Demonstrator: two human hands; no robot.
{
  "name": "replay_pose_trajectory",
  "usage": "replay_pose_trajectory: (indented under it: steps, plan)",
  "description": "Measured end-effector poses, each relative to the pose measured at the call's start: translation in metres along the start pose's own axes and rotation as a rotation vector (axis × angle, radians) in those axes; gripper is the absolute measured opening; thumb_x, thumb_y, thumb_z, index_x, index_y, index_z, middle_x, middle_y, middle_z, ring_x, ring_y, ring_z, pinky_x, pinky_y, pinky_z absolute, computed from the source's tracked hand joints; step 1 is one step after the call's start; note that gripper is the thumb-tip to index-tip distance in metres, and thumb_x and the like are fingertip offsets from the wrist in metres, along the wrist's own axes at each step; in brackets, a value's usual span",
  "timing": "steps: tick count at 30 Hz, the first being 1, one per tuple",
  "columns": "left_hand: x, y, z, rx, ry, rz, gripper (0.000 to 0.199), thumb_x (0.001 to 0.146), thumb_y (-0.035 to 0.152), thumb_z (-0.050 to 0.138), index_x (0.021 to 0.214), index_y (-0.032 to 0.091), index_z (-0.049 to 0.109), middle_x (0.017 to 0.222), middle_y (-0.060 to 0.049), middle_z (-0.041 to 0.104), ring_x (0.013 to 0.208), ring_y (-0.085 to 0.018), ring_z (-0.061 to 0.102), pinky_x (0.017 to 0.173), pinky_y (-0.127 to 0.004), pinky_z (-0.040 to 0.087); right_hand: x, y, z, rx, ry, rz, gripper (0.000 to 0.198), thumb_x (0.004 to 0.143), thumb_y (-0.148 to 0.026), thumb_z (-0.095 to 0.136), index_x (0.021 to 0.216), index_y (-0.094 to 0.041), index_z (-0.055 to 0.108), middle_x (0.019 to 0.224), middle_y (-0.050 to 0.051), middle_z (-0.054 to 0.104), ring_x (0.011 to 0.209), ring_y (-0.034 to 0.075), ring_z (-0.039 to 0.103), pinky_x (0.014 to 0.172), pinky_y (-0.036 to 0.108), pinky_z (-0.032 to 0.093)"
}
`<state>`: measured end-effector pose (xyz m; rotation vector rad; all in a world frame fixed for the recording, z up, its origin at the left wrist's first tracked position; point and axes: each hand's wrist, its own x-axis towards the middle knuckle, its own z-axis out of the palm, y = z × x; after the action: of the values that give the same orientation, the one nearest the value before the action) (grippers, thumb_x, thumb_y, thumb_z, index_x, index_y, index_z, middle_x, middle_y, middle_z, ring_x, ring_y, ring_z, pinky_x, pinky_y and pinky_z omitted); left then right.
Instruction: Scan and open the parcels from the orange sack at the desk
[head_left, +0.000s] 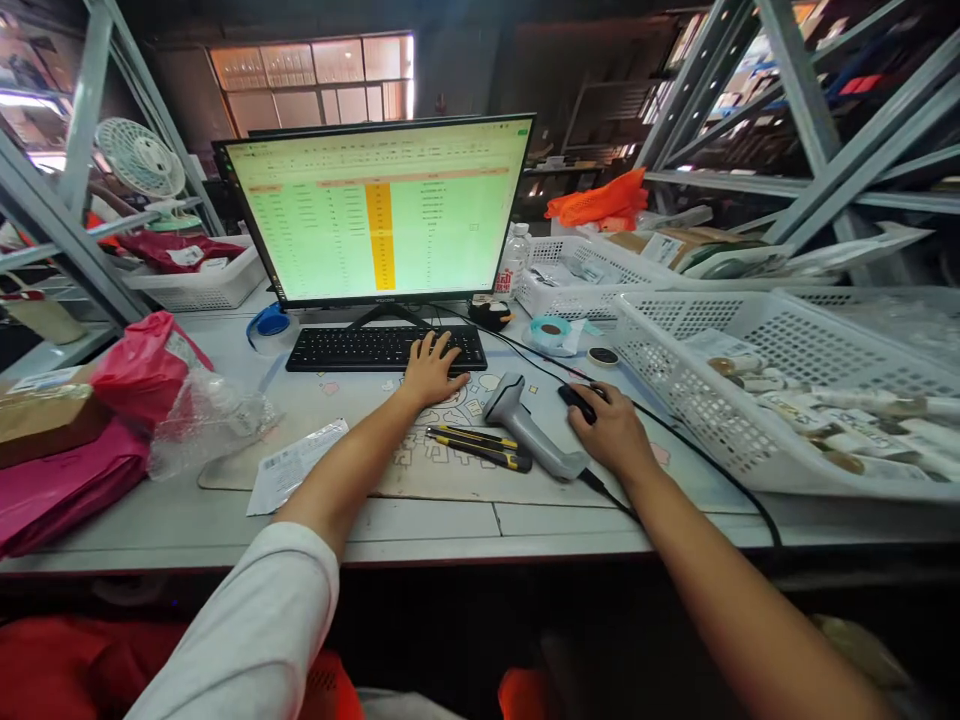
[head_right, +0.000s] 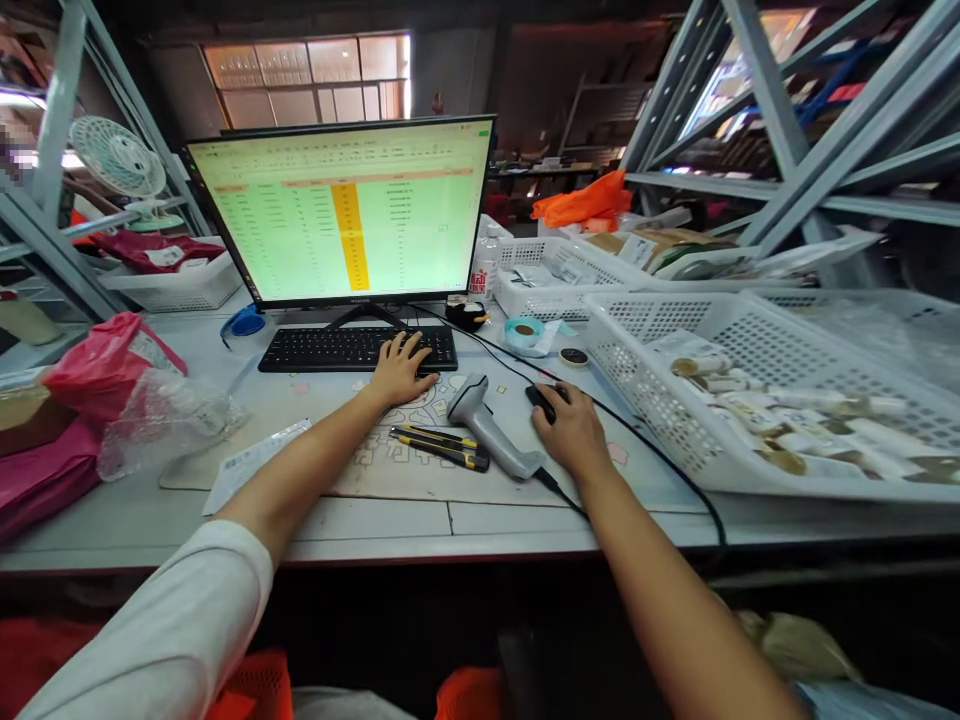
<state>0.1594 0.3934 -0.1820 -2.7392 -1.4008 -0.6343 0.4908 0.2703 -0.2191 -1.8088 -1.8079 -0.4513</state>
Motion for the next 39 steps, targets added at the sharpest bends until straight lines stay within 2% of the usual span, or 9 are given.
replay_pose_trajectory:
  steps: [5,13,16,19,23,27,30,33,39]
  plan:
    - [0.003,-0.001,0.014,0.014,0.013,0.000,0.069,0.100,0.060,0.049,0.157,0.022,0.050,0.174,-0.009,0.027,0.162,-0.039,0.012,0.130,-0.064,0.008,-0.001,-0.002,-0.003,-0.001,-0.001,-0.001,0.046,0.097,-0.038,0.053,0.135,-0.019,0.070,0.136,0.017,0.059,0.118,0.037,0.059,0.108,0.056,0.051]
    - [0.004,-0.001,0.009,0.039,-0.028,0.022,0.069,0.101,0.060,0.048,0.159,0.022,0.047,0.175,-0.007,0.024,0.163,-0.039,0.009,0.130,-0.066,0.005,0.000,-0.004,-0.004,0.030,0.009,-0.001,0.046,0.096,-0.037,0.053,0.135,-0.021,0.071,0.135,0.017,0.060,0.121,0.038,0.059,0.108,0.058,0.052]
    - [0.001,0.004,-0.003,0.058,-0.011,0.035,0.071,0.101,0.057,0.050,0.161,0.019,0.042,0.176,-0.009,0.022,0.163,-0.039,0.011,0.131,-0.064,0.007,0.000,-0.004,-0.003,0.046,0.018,-0.025,0.044,0.095,-0.037,0.055,0.134,-0.023,0.072,0.133,0.015,0.061,0.120,0.037,0.061,0.108,0.057,0.053]
    - [-0.013,0.011,-0.031,0.054,0.040,0.042,0.064,0.102,0.050,0.054,0.156,0.017,0.049,0.171,-0.013,0.032,0.160,-0.038,0.020,0.130,-0.060,0.016,0.001,-0.002,-0.002,0.054,0.017,-0.069,0.044,0.096,-0.039,0.053,0.131,-0.023,0.073,0.132,0.015,0.062,0.118,0.036,0.062,0.106,0.056,0.054]
    - [-0.070,0.002,-0.091,-0.053,0.091,0.104,0.046,0.102,0.044,0.056,0.140,0.018,0.062,0.155,-0.013,0.055,0.146,-0.032,0.044,0.123,-0.049,0.033,0.002,0.001,0.000,0.066,0.022,-0.123,0.045,0.096,-0.042,0.050,0.129,-0.022,0.073,0.132,0.015,0.062,0.118,0.036,0.063,0.107,0.056,0.054]
    - [-0.166,-0.037,-0.134,-0.181,-0.003,0.021,0.042,0.102,0.045,0.056,0.136,0.021,0.063,0.143,-0.010,0.064,0.135,-0.027,0.056,0.119,-0.042,0.041,0.004,0.006,0.002,0.075,0.026,-0.178,0.049,0.098,-0.047,0.047,0.128,-0.019,0.072,0.131,0.018,0.062,0.118,0.037,0.064,0.108,0.056,0.053]
    - [-0.238,-0.073,-0.140,-0.160,-0.163,-0.206,0.057,0.097,0.050,0.063,0.147,0.025,0.056,0.157,-0.010,0.054,0.147,-0.032,0.046,0.125,-0.049,0.035,0.007,0.011,0.005,0.088,0.037,-0.220,0.052,0.098,-0.051,0.045,0.127,-0.018,0.072,0.130,0.018,0.061,0.118,0.038,0.065,0.110,0.055,0.052]
    - [-0.284,-0.097,-0.133,-0.158,-0.264,-0.386,0.079,0.091,0.059,0.068,0.159,0.027,0.044,0.170,-0.010,0.036,0.159,-0.037,0.029,0.129,-0.055,0.026,0.009,0.016,0.009,0.108,0.048,-0.236,0.052,0.097,-0.056,0.045,0.126,-0.022,0.072,0.130,0.017,0.062,0.116,0.039,0.067,0.107,0.057,0.055]
    - [-0.298,-0.101,-0.133,-0.156,-0.220,-0.414,0.083,0.086,0.058,0.073,0.157,0.025,0.046,0.163,-0.012,0.047,0.152,-0.037,0.040,0.125,-0.053,0.035,0.013,0.022,0.012,0.160,0.029,-0.223,0.047,0.093,-0.060,0.049,0.124,-0.031,0.071,0.126,0.015,0.064,0.113,0.043,0.069,0.102,0.064,0.057]
